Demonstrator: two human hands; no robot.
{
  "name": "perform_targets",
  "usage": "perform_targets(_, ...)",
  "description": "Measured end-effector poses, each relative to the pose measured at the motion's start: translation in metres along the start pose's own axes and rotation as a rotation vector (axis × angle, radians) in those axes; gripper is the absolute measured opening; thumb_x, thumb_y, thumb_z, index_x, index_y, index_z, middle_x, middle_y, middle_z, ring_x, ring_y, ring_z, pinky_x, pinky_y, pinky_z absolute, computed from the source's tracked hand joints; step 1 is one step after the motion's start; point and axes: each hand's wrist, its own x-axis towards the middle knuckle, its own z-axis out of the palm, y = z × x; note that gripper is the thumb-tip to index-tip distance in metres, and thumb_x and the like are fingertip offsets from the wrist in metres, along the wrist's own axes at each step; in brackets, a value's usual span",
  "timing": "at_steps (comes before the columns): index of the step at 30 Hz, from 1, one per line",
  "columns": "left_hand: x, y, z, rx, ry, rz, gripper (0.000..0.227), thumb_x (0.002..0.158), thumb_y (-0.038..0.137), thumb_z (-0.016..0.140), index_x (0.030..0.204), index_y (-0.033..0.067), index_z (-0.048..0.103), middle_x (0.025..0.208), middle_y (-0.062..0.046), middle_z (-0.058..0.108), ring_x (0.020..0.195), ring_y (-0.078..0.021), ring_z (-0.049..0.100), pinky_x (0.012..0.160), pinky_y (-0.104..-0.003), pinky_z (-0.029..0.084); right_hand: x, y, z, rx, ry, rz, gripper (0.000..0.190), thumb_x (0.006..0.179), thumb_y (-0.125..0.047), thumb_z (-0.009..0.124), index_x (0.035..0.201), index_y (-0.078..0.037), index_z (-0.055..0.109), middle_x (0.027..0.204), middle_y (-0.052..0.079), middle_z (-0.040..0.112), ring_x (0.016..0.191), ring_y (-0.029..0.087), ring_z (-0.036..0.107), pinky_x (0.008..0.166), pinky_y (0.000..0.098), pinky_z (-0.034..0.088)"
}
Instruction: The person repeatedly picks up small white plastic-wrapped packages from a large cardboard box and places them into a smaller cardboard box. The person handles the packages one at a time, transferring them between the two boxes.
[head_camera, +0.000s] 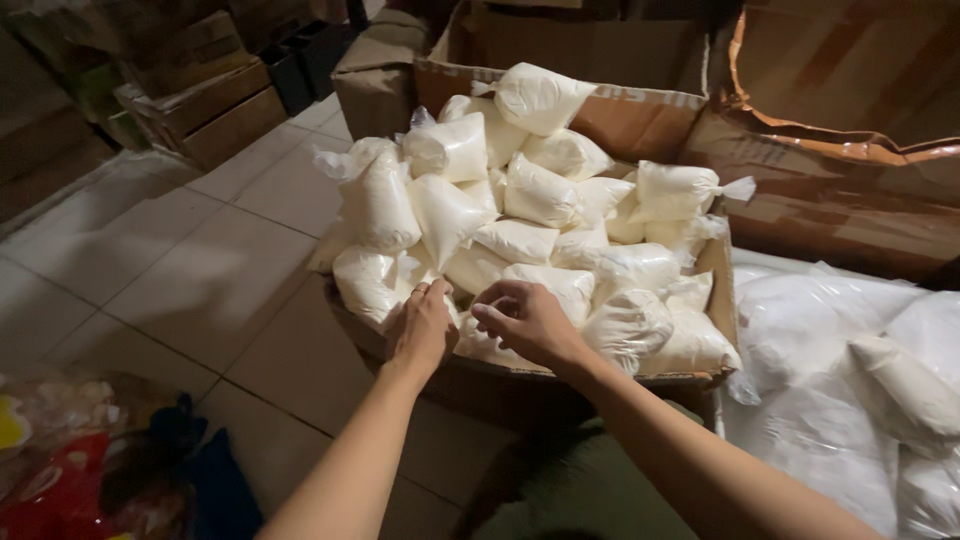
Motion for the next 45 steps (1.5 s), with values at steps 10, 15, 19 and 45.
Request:
perform_targets(10, 0.025, -0.03, 0.034, 0.035, 0.233, 0.078, 0.027, 0.092, 0.01, 0.05, 0.117, 0.0125, 0.061, 0.107, -0.018, 0.071, 0.097, -0.0397, 0.069, 0.08, -0.049, 0.055, 0.075, 0.057, 0.049, -0.042, -0.006, -0.121, 0.039, 0.086, -0.017, 0.074, 0.119, 0.002, 0.067, 0.099, 0.013, 0.079, 0.086, 0.019, 0.077, 0.078, 0.0334, 0.06)
perform_targets(15, 0.025, -0.028, 0.044, -0.018, 0.272, -0.082, 0.023, 0.1, 0.011, 0.045, 0.12, 0.0138, 0.056, 0.111, -0.014, 0.07, 0.097, -0.0379, 0.068, 0.075, -0.05, 0.054, 0.106, 0.083, 0.066, -0.1, 0.0, -0.045, 0.04, 0.083, -0.016, 0.068, 0.12, 0.001, 0.067, 0.099, 0.016, 0.078, 0.086, 0.023, 0.076, 0.076, 0.035, 0.06)
perform_targets(19, 0.02, -0.021, 0.043, -0.018, 0.34, -0.051, 0.027, 0.098, 0.008, 0.044, 0.121, 0.0144, 0.056, 0.111, -0.014, 0.07, 0.099, -0.0382, 0.066, 0.078, -0.05, 0.053, 0.125, 0.094, 0.068, -0.187, -0.089, 0.009, 0.033, 0.08, -0.017, 0.072, 0.103, 0.007, 0.07, 0.09, 0.025, 0.076, 0.08, 0.03, 0.075, 0.071, 0.0396, 0.057)
perform_targets(45, 0.018, -0.009, 0.039, 0.006, 0.381, -0.114, 0.033, 0.098, 0.011, 0.045, 0.128, 0.0128, 0.061, 0.121, -0.015, 0.067, 0.116, -0.0344, 0.062, 0.094, -0.045, 0.051, 0.231, 0.212, 0.133, -0.334, -0.294, -0.074, 0.038, 0.08, -0.033, 0.078, 0.104, -0.004, 0.074, 0.094, 0.019, 0.076, 0.084, 0.026, 0.072, 0.072, 0.0403, 0.056)
